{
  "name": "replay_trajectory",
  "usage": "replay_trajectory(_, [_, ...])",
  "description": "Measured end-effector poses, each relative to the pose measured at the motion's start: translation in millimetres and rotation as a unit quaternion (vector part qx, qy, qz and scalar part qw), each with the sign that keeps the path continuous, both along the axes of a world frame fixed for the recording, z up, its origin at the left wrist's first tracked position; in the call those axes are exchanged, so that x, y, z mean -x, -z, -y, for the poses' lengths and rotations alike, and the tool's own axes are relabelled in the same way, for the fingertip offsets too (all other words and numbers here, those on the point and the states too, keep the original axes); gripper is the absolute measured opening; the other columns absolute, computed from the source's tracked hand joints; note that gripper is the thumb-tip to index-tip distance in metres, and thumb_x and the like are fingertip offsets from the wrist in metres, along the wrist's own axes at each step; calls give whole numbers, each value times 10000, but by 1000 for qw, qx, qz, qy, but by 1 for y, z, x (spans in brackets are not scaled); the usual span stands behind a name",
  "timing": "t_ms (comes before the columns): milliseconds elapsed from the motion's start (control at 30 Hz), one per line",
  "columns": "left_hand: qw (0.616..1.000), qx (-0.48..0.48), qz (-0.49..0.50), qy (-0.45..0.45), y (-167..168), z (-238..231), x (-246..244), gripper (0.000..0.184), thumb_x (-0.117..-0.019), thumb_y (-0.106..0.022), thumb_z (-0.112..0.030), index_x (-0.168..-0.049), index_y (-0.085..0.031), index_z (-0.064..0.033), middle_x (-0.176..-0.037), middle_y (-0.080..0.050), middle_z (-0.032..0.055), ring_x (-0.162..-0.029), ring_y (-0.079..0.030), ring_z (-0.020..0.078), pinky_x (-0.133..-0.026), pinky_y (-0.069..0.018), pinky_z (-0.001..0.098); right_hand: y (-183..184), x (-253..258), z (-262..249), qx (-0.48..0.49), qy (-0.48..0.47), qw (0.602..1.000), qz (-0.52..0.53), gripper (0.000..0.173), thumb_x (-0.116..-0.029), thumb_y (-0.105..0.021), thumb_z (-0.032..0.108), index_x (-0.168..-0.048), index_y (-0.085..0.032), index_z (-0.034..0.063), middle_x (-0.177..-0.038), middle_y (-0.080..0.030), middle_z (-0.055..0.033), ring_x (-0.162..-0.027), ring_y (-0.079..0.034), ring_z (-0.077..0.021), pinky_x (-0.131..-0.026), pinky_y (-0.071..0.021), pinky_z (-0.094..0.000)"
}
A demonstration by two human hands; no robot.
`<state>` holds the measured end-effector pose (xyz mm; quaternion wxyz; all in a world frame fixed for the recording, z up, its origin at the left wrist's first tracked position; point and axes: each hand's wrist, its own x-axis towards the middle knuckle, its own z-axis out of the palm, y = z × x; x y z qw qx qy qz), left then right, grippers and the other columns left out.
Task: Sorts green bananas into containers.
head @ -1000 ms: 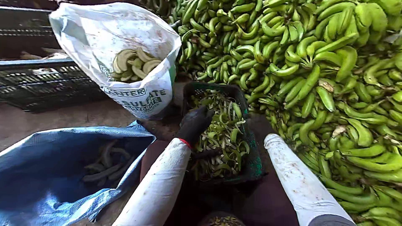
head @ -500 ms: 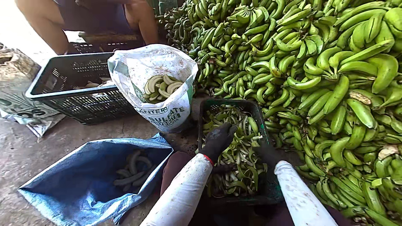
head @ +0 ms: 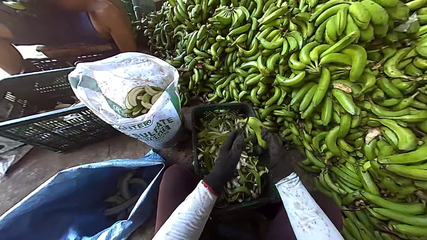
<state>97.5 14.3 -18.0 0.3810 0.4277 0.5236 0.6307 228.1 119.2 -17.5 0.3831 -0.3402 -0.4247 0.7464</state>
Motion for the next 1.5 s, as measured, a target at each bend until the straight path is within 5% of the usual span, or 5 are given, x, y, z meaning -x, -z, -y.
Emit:
replay_trajectory(300, [1000,-8,3,12,3,-6,4,398,-1085,-438,-348,-1362,-594,-109,-822,-587,-1,-715,-551,82,-686,-490,254,8,2,22,47,-107,987,-113,614,-1091,-177,441,-785,-622,149,-576,-589,14,-431,-532,-87,-437,-523,-277])
replay_trajectory(600, [988,42,147,-16,-3,-4,3,265,-1103,-392,-251,-1217,-573,-95,-757,-535,-10,-633,-498,77,-615,-461,229,22,10,29,-69,-37,996,51,416,-1024,-416,352,-1321,-479,69,-814,-617,-40,-647,-621,-157,-611,-596,-367])
replay_trajectory(867, [909,-61,-411,-37,21,2,-2,343,-1046,-516,-287,-1318,-694,-179,-937,-724,117,-786,-712,281,-665,-576,503,28,-18,15,104,-174,979,-14,482,-1106,-228,366,-1002,-629,119,-792,-680,-24,-703,-661,-131,-620,-578,-326])
replay_trajectory(1167, [955,89,-7,281,9,16,-16,313,-1071,-437,-295,-1179,-622,-67,-839,-568,-27,-663,-519,34,-603,-456,207,38,-30,-5,5,-113,993,35,406,-1110,-317,320,-1039,-627,69,-789,-660,-40,-687,-642,-98,-644,-564,-262])
replay_trajectory(1500, [985,15,158,-62,-3,-1,55,238,-1092,-409,-306,-1243,-546,-183,-792,-555,-78,-624,-522,17,-581,-482,185,11,-36,-6,66,-125,989,44,511,-1121,-256,409,-1330,-602,97,-743,-626,-79,-527,-600,-167,-499,-580,-347])
